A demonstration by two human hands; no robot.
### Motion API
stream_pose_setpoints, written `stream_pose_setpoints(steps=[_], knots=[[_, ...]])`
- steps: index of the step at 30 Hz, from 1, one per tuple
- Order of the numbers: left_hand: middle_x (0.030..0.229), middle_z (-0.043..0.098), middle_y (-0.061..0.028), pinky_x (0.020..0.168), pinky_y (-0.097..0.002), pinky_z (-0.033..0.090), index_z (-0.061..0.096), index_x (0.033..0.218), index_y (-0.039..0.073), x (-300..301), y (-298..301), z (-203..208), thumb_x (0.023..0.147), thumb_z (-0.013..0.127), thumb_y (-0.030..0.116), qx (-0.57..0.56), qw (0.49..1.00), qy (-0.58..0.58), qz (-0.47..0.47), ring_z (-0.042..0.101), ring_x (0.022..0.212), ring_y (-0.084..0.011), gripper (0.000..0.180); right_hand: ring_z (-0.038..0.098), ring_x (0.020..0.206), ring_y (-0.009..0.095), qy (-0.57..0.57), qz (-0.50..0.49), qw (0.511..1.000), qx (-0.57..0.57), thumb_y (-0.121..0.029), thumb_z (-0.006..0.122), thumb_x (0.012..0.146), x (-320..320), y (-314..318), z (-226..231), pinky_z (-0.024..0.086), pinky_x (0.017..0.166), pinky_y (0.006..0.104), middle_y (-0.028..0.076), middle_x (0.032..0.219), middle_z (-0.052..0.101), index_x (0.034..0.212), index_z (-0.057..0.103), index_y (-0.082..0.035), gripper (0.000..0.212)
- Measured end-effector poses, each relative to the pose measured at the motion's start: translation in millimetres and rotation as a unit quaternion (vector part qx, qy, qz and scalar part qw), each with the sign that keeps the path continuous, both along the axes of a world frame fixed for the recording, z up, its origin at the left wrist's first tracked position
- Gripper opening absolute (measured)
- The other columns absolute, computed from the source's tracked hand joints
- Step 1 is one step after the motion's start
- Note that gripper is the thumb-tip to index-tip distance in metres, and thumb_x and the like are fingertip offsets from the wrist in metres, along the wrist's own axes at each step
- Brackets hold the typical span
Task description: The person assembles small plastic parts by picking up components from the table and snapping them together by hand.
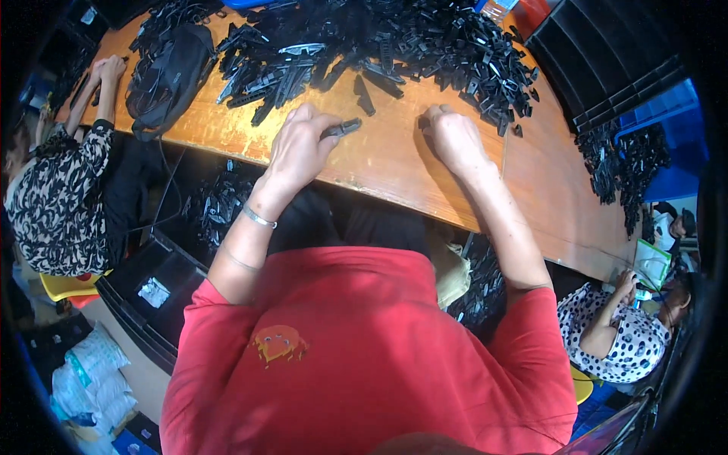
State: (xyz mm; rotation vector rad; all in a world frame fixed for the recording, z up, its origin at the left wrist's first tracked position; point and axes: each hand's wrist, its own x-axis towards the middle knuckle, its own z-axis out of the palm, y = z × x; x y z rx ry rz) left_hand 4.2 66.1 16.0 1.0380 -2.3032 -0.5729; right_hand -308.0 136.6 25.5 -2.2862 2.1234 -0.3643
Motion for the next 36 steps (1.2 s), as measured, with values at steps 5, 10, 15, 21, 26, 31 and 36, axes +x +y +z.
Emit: stream_pose_setpoints(steps=[5,10,15,21,26,31,36], knots=[[0.098,0.068,-0.0146,0.091,-0.0441,0.054,0.080,0.116,0.004,-3.5,2.8,-7.2,0.087,0.085,0.006,-0.039,0.999,0.006,0.014,0.068,0.101,-0.0354,0.030,0.077,0.090,0.044,-0.087,0.001,0.996,0.016,-0.019,0.081,0.094,41.9,-0.4,30.6,0.060,0.079,0.0540,0.023,0.092,0.078,0.108,0.075,-0.005,0.021],[0.097,0.067,-0.0144,0.086,-0.0457,0.055,0.075,0.107,0.003,2.2,1.9,-13.4,0.084,0.088,0.005,-0.041,0.997,0.050,0.032,0.068,0.097,-0.0368,0.026,0.076,0.090,0.039,-0.192,0.069,0.977,-0.064,-0.022,0.086,0.093,75.9,-1.9,3.5,0.059,0.078,0.0486,0.017,0.099,0.077,0.113,0.080,-0.008,0.025],[0.097,0.067,-0.0147,0.086,-0.0455,0.054,0.074,0.102,0.002,5.1,1.7,-17.8,0.083,0.089,0.006,-0.039,0.997,0.061,0.029,0.068,0.097,-0.0374,0.024,0.073,0.091,0.035,-0.219,0.072,0.968,-0.098,-0.018,0.090,0.087,89.1,-14.3,-5.4,0.058,0.077,0.0442,0.013,0.102,0.069,0.110,0.083,-0.006,0.027],[0.097,0.067,-0.0146,0.085,-0.0454,0.054,0.075,0.102,0.001,3.7,-0.7,-16.6,0.084,0.088,0.005,-0.040,0.996,0.079,0.019,0.067,0.095,-0.0374,0.022,0.072,0.090,0.036,-0.215,0.098,0.968,-0.083,-0.019,0.091,0.085,83.6,-21.5,-6.5,0.057,0.076,0.0456,0.013,0.099,0.068,0.108,0.083,-0.008,0.027],[0.096,0.067,-0.0145,0.084,-0.0447,0.054,0.076,0.099,0.001,-4.3,-7.9,-19.4,0.084,0.087,0.004,-0.061,0.994,0.091,0.010,0.067,0.094,-0.0367,0.019,0.073,0.089,0.037,-0.180,0.178,0.963,-0.094,-0.019,0.089,0.085,92.9,-40.2,-6.9,0.058,0.075,0.0472,0.012,0.099,0.069,0.103,0.081,-0.007,0.023],[0.094,0.068,-0.0176,0.085,-0.0471,0.056,0.076,0.095,0.000,45.7,2.3,0.6,0.083,0.087,0.005,0.017,1.000,0.013,-0.011,0.070,0.097,-0.0404,0.017,0.074,0.088,0.037,-0.168,0.188,0.966,-0.062,-0.020,0.086,0.088,99.5,-16.0,-13.0,0.060,0.075,0.0474,0.012,0.099,0.069,0.101,0.081,-0.007,0.019],[0.110,0.076,-0.0182,0.095,-0.0463,0.057,0.079,0.112,0.003,167.8,-9.8,43.7,0.089,0.073,-0.004,-0.022,0.979,-0.185,0.089,0.072,0.107,-0.0410,0.025,0.075,0.092,0.037,-0.112,0.004,0.989,-0.099,-0.023,0.081,0.095,21.3,-12.8,-1.7,0.061,0.081,0.0478,0.016,0.103,0.074,0.102,0.082,-0.008,0.016]])
